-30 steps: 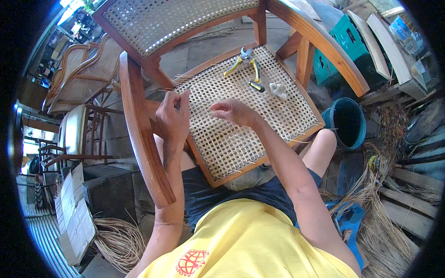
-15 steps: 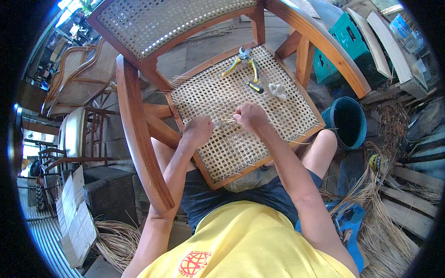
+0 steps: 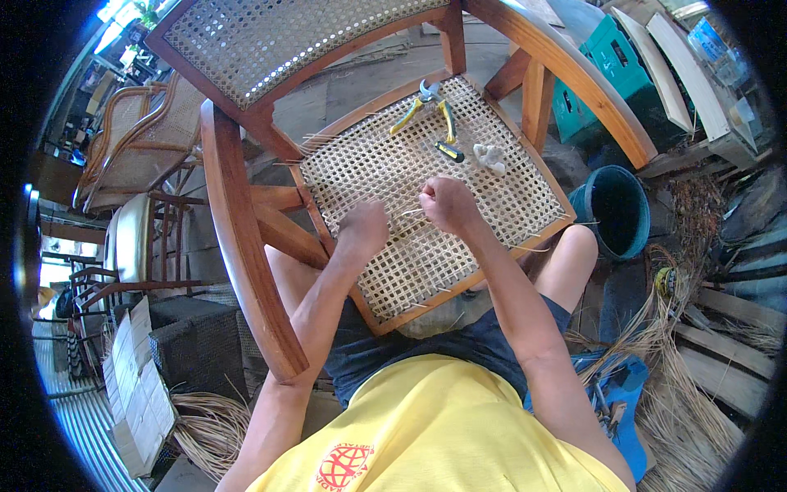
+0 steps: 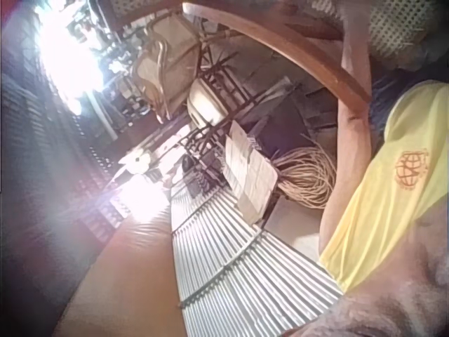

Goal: The person weaves a thin strip of material through the existing mesh of a wooden chair seat, using pliers to pull it through and a small metal tool to tuck the ends. The person handles the chair, a thin weaving strip, and pliers.

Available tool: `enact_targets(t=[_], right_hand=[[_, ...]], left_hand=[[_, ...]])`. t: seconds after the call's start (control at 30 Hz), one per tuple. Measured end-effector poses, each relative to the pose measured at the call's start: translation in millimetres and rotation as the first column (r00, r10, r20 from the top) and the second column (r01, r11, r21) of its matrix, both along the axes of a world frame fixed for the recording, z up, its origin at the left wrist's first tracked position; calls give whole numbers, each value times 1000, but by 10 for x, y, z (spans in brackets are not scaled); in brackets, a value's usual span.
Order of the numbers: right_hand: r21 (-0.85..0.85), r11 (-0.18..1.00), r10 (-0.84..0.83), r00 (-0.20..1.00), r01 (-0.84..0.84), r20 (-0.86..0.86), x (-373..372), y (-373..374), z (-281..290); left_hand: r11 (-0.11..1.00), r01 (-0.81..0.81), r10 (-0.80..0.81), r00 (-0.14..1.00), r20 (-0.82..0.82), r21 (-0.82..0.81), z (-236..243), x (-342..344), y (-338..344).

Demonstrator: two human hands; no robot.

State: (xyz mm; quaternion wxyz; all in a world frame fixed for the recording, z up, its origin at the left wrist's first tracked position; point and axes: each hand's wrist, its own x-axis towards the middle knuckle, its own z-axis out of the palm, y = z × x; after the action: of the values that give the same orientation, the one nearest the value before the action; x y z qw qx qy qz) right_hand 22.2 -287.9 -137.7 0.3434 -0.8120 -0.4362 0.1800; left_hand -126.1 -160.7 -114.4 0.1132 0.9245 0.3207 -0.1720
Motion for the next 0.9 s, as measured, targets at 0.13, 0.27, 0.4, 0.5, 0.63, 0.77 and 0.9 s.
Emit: enact_targets(t=[0.13, 0.27, 0.4, 0.5, 0.63, 0.77, 0.9], right_hand=[[-81, 997, 16, 999, -19, -34, -24, 19, 16], [-144, 990, 7, 1000, -6, 9, -159, 123, 14], [-217, 974, 65, 997, -71, -35, -336, 252, 125], [-290, 954, 68, 997, -77, -41, -341, 273, 44], [-348, 935, 41, 994, -73, -101, -322, 264, 70], [-345, 936, 92, 995, -78, 27, -347, 294, 94], [-139, 955, 261, 965, -260, -17, -253, 420, -118]], left_hand=[[992, -106, 117, 972, 204, -63, -109, -154, -135], [938, -269, 325, 904, 279, -220, -187, -194, -65], [836, -282, 437, 862, 259, -471, -180, -250, 115], [912, -225, 316, 918, 240, -343, -133, -299, 77], [908, -371, 417, 749, 516, -195, 122, -546, -75], [911, -402, 278, 425, 862, -95, 675, -686, -103], [928, -357, 65, 443, 894, 109, 772, -566, 4]])
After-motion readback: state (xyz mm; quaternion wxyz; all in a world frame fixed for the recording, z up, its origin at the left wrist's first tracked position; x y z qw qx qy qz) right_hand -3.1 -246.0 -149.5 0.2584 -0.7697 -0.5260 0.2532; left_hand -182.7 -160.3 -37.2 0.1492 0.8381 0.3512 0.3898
